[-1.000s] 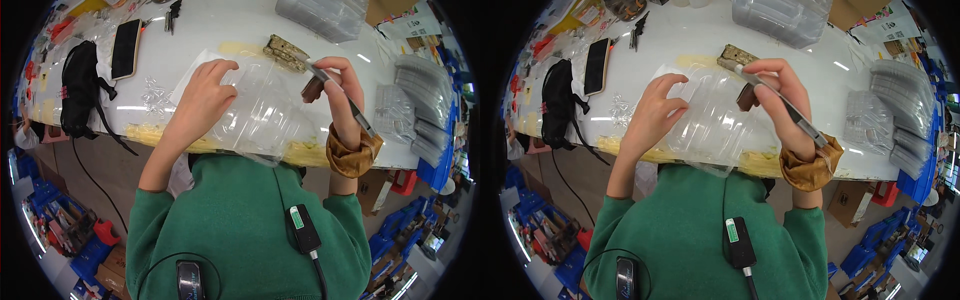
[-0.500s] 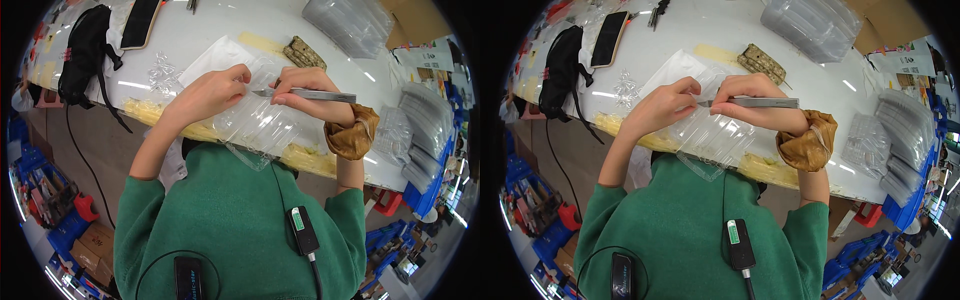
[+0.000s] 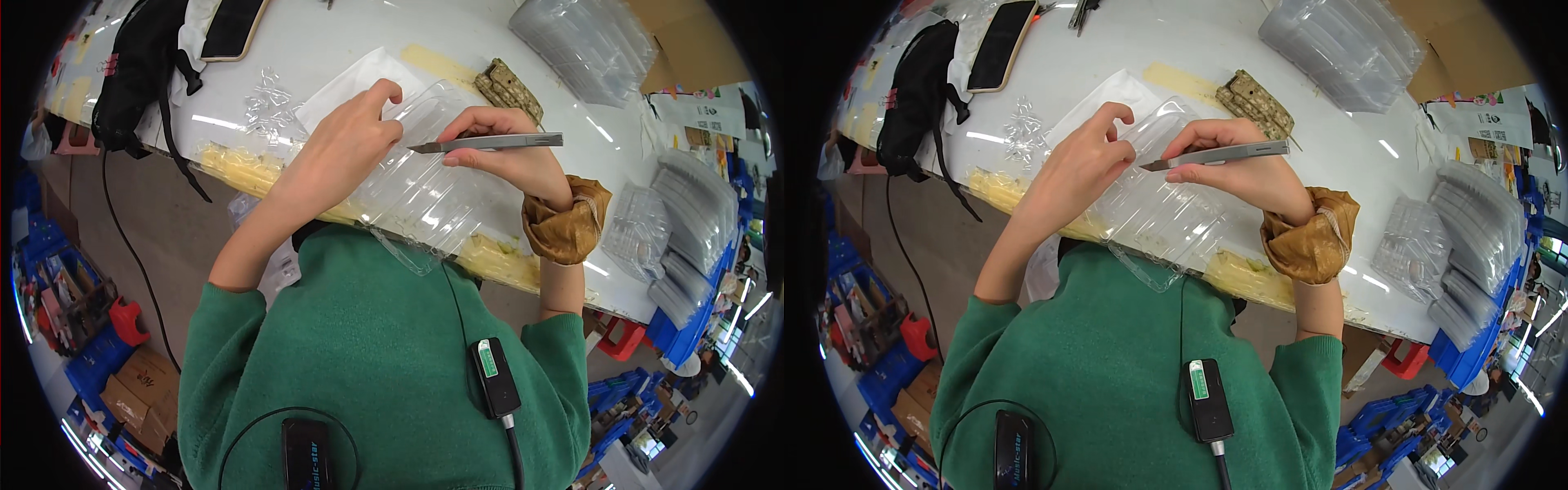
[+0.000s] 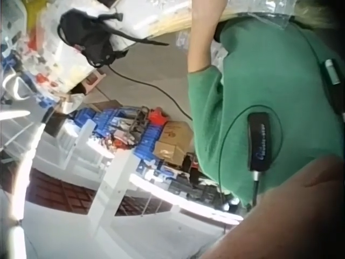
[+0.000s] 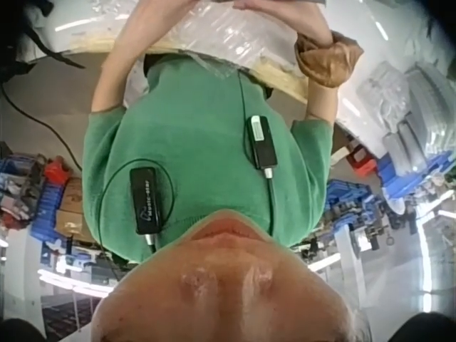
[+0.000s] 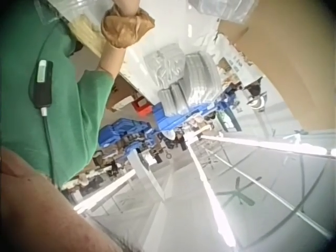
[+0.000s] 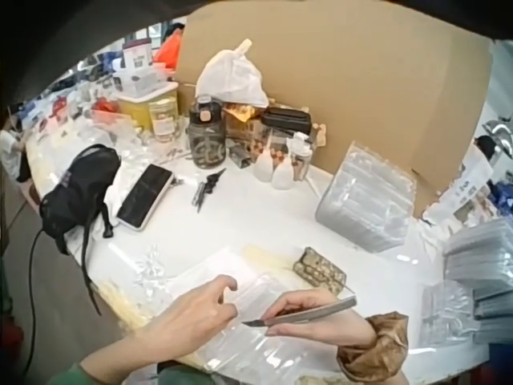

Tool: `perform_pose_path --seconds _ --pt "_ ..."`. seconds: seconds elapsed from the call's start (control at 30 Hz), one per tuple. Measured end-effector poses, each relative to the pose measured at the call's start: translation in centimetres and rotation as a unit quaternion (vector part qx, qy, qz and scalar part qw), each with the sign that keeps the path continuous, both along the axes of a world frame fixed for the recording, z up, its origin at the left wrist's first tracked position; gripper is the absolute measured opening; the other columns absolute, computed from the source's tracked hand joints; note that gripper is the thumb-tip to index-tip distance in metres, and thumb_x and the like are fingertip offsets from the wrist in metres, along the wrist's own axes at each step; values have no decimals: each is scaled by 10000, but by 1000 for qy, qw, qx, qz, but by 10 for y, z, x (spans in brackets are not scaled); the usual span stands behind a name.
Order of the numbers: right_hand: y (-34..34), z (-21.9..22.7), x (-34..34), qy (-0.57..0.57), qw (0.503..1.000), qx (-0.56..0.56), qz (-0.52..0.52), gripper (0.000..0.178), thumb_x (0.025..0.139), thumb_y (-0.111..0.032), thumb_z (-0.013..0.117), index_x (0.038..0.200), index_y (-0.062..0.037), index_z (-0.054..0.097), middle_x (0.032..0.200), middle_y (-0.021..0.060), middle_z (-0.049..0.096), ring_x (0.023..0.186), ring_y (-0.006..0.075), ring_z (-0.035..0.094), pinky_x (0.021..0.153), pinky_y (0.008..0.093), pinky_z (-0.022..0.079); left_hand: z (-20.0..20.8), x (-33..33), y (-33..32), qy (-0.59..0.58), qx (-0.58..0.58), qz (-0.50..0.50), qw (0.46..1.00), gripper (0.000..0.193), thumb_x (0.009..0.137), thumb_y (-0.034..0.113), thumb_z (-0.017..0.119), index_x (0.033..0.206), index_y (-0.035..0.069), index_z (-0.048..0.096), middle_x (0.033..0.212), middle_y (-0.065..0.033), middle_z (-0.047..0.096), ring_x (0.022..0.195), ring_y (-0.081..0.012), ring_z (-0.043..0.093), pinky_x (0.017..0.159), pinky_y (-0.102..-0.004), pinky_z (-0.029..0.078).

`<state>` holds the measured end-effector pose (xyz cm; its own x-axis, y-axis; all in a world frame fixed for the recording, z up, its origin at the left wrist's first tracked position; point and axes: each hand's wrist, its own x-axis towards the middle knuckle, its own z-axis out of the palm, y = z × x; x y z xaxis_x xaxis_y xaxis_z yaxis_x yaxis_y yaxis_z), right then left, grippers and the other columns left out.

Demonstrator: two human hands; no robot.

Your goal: Assembling and packaging small plastic toy tank models at a workstation.

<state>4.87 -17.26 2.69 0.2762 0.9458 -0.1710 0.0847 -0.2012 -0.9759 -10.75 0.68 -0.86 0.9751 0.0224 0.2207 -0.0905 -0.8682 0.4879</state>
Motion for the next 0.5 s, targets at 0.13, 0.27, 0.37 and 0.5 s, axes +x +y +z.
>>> perform_pose_path --seconds 0.13,0.27,0.37,0.5 --pt "6 -7 -1 -16 1000 17 -2 109 801 -23 743 905 -8 713 787 19 672 693 79 554 632 184 427 -1 -5 1 69 10 15 997 96 817 47 611 887 22 550 1056 -67 569 749 -246 590 673 -356 482" --pt "8 -15 0 -42 998 45 4 94 813 -23 731 905 -10 722 792 16 677 701 89 560 646 192 437 1 -5 6 108 39 -4 993 134 838 56 571 953 29 509 1001 -84 567 726 -275 588 672 -382 482" --pt "7 -18 1 -64 995 71 15 75 826 -17 714 901 -10 726 809 20 688 713 101 568 662 204 451 6 1 14 123 62 -56 989 186 826 17 551 988 20 461 938 -120 542 718 -316 603 685 -409 502" --pt "9 -17 4 -118 990 64 33 80 824 -10 713 903 -9 725 828 30 699 721 104 573 671 212 457 3 3 18 113 59 -66 990 166 833 20 547 972 23 457 914 -116 541 712 -311 601 684 -405 502"
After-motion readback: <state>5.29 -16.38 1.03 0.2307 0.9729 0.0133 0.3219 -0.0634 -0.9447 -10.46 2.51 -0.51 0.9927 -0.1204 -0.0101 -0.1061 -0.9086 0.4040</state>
